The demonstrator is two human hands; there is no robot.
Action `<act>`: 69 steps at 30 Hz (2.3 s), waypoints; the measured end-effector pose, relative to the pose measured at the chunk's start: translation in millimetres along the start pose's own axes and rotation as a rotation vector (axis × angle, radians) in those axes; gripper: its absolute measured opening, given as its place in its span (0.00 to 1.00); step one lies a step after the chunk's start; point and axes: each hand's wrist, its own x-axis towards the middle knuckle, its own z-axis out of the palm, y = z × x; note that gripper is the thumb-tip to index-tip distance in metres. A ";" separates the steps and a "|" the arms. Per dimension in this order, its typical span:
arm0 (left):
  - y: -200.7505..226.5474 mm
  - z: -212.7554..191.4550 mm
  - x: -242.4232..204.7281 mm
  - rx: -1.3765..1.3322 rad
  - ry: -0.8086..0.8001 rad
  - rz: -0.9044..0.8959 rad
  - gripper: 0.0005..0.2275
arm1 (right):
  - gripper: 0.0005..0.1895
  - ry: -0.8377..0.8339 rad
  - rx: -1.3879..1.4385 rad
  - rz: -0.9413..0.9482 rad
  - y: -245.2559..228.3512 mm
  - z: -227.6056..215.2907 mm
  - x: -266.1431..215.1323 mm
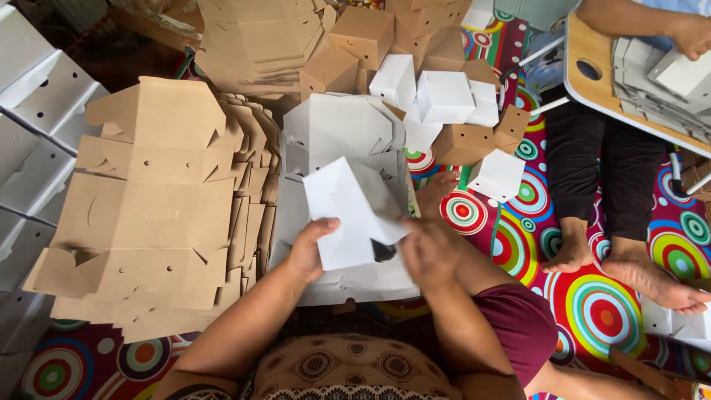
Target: Assembling cardboard boxes by folding flat templates and stacking the finished products.
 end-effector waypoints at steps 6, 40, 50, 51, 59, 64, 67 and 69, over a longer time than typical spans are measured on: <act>40.5 83.9 -43.2 0.078 0.148 0.010 0.32 | 0.05 0.091 0.168 0.150 -1.2 1.4 26.7; 14.8 10.5 -15.1 -0.202 0.173 0.082 0.26 | 0.17 -0.175 -0.065 0.337 4.9 14.8 -4.2; 63.8 78.2 -48.0 -0.287 0.169 -0.182 0.35 | 0.16 0.061 -0.191 -0.064 11.0 -7.9 47.0; 63.9 77.3 -50.1 -0.308 0.170 -0.194 0.36 | 0.09 -0.180 -0.243 -0.266 16.4 -1.4 31.3; 37.8 39.0 -35.8 -0.399 0.009 -0.236 0.36 | 0.04 -0.135 0.002 -0.011 41.5 4.0 20.3; 37.3 44.3 -39.3 -0.421 -0.079 -0.171 0.35 | 0.06 -0.073 0.153 0.293 46.5 -3.5 37.8; 39.4 45.8 -35.8 -0.422 -0.187 -0.111 0.35 | 0.11 -0.113 0.126 0.058 23.5 -12.0 39.0; 32.7 34.4 -31.6 -0.448 -0.175 -0.107 0.37 | 0.04 -0.117 0.132 -0.137 13.0 -11.1 28.6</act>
